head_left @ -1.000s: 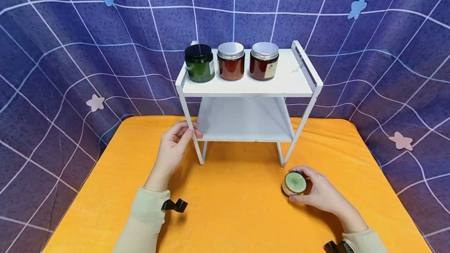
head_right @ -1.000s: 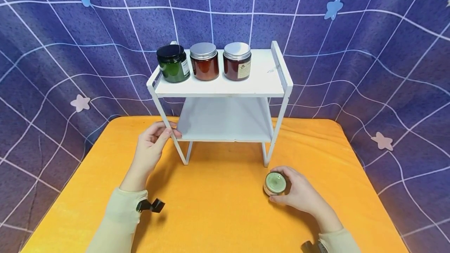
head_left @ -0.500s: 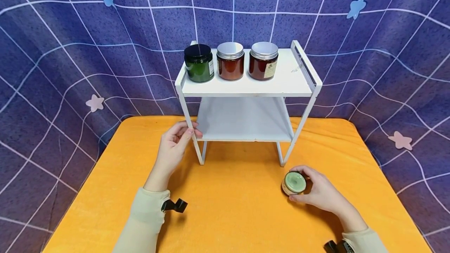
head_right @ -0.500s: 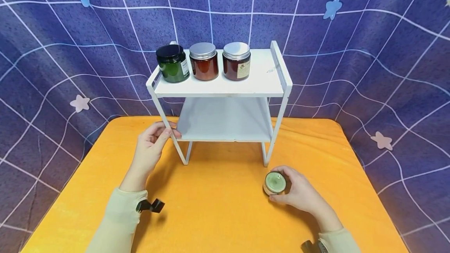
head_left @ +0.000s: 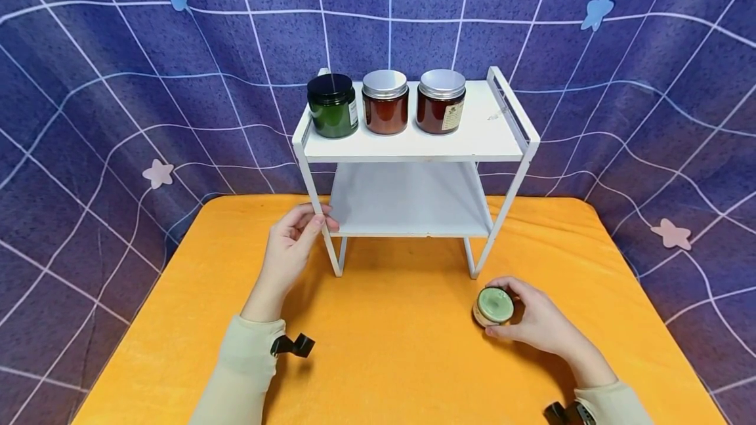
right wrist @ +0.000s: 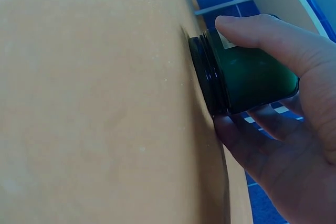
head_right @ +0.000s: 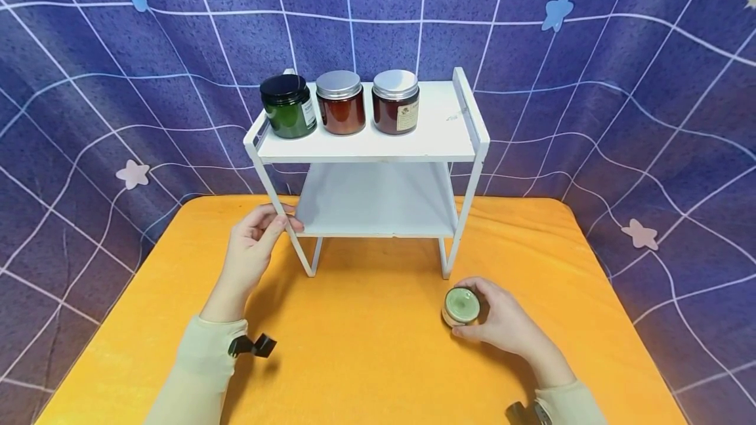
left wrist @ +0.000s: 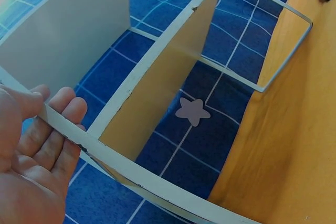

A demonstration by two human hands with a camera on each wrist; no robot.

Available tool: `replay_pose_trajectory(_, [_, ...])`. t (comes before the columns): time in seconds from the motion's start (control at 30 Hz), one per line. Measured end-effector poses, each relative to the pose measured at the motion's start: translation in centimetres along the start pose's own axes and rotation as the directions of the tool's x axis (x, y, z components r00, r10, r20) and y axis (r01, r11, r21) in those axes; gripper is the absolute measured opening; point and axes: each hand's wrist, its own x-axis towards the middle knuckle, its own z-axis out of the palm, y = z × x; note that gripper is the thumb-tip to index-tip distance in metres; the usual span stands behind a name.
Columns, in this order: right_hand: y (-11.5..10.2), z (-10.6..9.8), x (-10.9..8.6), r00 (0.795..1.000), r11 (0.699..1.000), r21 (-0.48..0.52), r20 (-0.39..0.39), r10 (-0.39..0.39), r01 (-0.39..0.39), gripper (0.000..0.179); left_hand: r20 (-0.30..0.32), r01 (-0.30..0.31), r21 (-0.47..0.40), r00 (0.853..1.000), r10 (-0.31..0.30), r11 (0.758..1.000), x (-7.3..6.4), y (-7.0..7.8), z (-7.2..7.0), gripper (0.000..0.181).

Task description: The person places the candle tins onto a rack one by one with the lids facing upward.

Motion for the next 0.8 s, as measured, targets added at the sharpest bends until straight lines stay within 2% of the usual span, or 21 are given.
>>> replay_pose_trajectory(0.2, [-0.08,-0.02,-0.09,1.000,1.000,0.011,0.009,0.023,-0.024,0.073,0.002,-0.004,-0.001,1.000,0.004,1.000,0.01,0.03,0.04,0.025])
replay_pose_trajectory(0.8, [0.19,-0.03,-0.16,1.000,1.000,0.025,0.019,0.015,-0.015,0.075,0.006,-0.014,-0.014,1.000,0.014,1.000,0.02,-0.06,0.03,0.025])
